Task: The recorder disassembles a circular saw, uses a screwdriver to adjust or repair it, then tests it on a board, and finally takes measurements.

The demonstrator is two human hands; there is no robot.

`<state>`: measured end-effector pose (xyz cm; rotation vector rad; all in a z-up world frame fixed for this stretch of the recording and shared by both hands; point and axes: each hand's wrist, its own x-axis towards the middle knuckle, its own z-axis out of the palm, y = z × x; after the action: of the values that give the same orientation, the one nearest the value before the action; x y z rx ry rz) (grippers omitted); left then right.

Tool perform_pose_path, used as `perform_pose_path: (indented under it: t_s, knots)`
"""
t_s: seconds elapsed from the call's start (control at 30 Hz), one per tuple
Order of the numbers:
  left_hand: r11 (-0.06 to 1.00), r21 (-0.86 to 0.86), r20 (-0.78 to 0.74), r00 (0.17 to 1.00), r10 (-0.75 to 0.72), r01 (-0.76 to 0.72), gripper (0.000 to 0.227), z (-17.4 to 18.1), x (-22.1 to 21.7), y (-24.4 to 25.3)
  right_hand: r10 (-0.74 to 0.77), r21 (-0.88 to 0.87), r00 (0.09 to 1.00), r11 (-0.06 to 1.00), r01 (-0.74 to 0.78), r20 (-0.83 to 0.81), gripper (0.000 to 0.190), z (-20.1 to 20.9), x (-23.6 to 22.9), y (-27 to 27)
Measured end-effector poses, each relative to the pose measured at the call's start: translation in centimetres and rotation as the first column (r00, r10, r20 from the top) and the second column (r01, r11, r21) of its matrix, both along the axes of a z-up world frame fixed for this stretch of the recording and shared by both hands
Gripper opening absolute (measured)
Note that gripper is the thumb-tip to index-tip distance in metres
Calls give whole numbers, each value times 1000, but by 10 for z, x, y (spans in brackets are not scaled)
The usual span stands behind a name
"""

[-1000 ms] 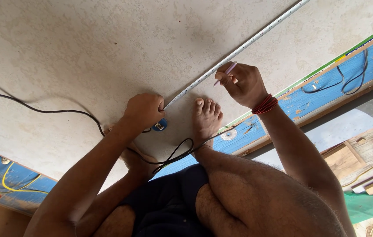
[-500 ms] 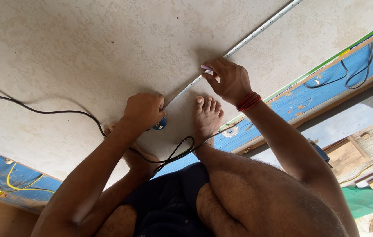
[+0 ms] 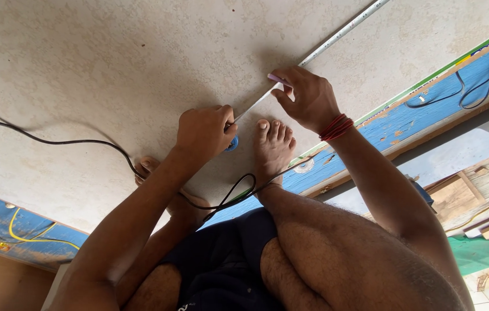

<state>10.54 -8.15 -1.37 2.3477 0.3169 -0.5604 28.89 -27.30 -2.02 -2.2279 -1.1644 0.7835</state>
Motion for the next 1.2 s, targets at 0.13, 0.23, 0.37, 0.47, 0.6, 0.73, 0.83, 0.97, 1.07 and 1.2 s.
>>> perform_pose_path:
  t_s: [0.13, 0.23, 0.37, 0.47, 0.6, 0.73, 0.83, 0.97, 1.07, 1.2]
  knots:
    - [999, 30, -5, 1000, 21, -21, 20, -6, 4, -4, -195, 19, 913, 976, 216, -357, 20, 2, 8, -8]
    - [998, 66, -48, 999, 12, -9, 20, -10, 5, -9, -177, 170, 836, 937, 304, -520, 32, 5, 16, -12]
    - [994, 113, -45, 999, 3, 2, 20, -16, 4, -15, -50, 203, 963, 974, 106, -263, 39, -15, 19, -22]
    - [993, 119, -59, 998, -2, 9, 21, -16, 5, -15, 44, 297, 892, 949, 103, -449, 32, -11, 10, -22]
    - [994, 112, -54, 999, -4, 10, 20, -16, 6, -15, 169, 287, 945, 954, -85, -279, 18, 9, 10, -14]
    - [994, 107, -49, 999, 0, 5, 17, -17, 5, -16, 208, 148, 929, 974, -170, -305, 14, 10, 3, -12]
    - [995, 102, -14, 1000, 8, -6, 16, -19, 4, -16, 233, 206, 924, 963, -175, -303, 15, 5, -1, -12]
    - [997, 69, 3, 1000, 24, -24, 15, -19, 3, -14, 227, 229, 938, 959, -169, -261, 13, -9, -6, -10]
    - [998, 48, -1, 999, 36, -36, 17, -16, 4, -12, 228, 218, 940, 960, -174, -254, 14, -12, -7, -12]
    - [998, 34, 36, 998, 47, -48, 16, -17, 3, -13, 238, 235, 934, 956, -177, -266, 16, -16, -9, -11]
